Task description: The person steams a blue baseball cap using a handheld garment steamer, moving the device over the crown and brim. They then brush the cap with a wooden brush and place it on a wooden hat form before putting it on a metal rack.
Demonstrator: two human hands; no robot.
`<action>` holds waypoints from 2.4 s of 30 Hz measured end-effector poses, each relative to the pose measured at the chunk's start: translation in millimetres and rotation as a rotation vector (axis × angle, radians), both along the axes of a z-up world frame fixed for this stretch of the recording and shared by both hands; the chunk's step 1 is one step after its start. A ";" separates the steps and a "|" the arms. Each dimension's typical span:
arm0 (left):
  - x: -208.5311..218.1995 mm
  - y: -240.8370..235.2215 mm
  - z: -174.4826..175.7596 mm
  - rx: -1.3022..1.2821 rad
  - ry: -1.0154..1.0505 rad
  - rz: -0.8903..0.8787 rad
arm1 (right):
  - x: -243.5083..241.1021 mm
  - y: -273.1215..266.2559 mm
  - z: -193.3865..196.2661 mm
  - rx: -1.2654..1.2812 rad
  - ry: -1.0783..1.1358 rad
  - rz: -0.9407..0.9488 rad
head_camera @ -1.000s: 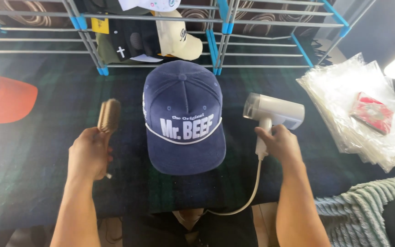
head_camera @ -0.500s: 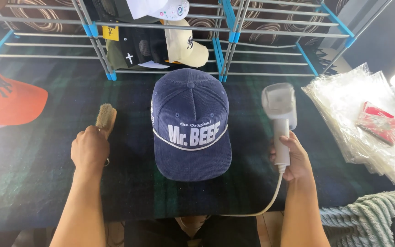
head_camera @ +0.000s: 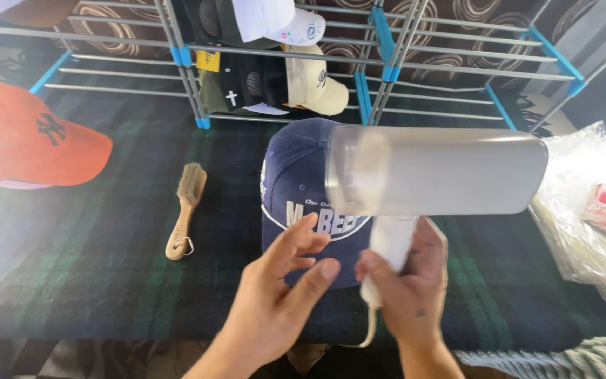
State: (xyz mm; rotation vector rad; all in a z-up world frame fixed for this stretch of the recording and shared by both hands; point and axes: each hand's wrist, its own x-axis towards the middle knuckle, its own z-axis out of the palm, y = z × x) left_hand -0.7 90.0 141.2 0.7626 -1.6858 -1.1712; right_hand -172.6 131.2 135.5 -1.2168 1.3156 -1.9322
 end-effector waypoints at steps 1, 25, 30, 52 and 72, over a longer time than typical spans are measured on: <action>0.1 0.1 0.6 -0.001 -0.001 0.009 | 7.1 -2.2 -17.3 -0.001 -0.001 0.009; 100.1 -59.7 113.9 0.023 -0.384 0.759 | 16.1 -38.3 7.0 -0.280 0.953 0.261; 102.8 -117.8 129.7 -0.315 -0.954 0.718 | -43.2 -58.6 -2.0 0.044 0.576 -0.176; -32.1 -218.6 147.5 -0.867 -1.266 0.314 | -57.6 -99.1 -31.7 0.036 0.544 -0.228; 7.2 -283.1 106.4 0.224 -1.103 0.090 | -66.5 -110.0 -57.7 -0.046 0.403 -0.165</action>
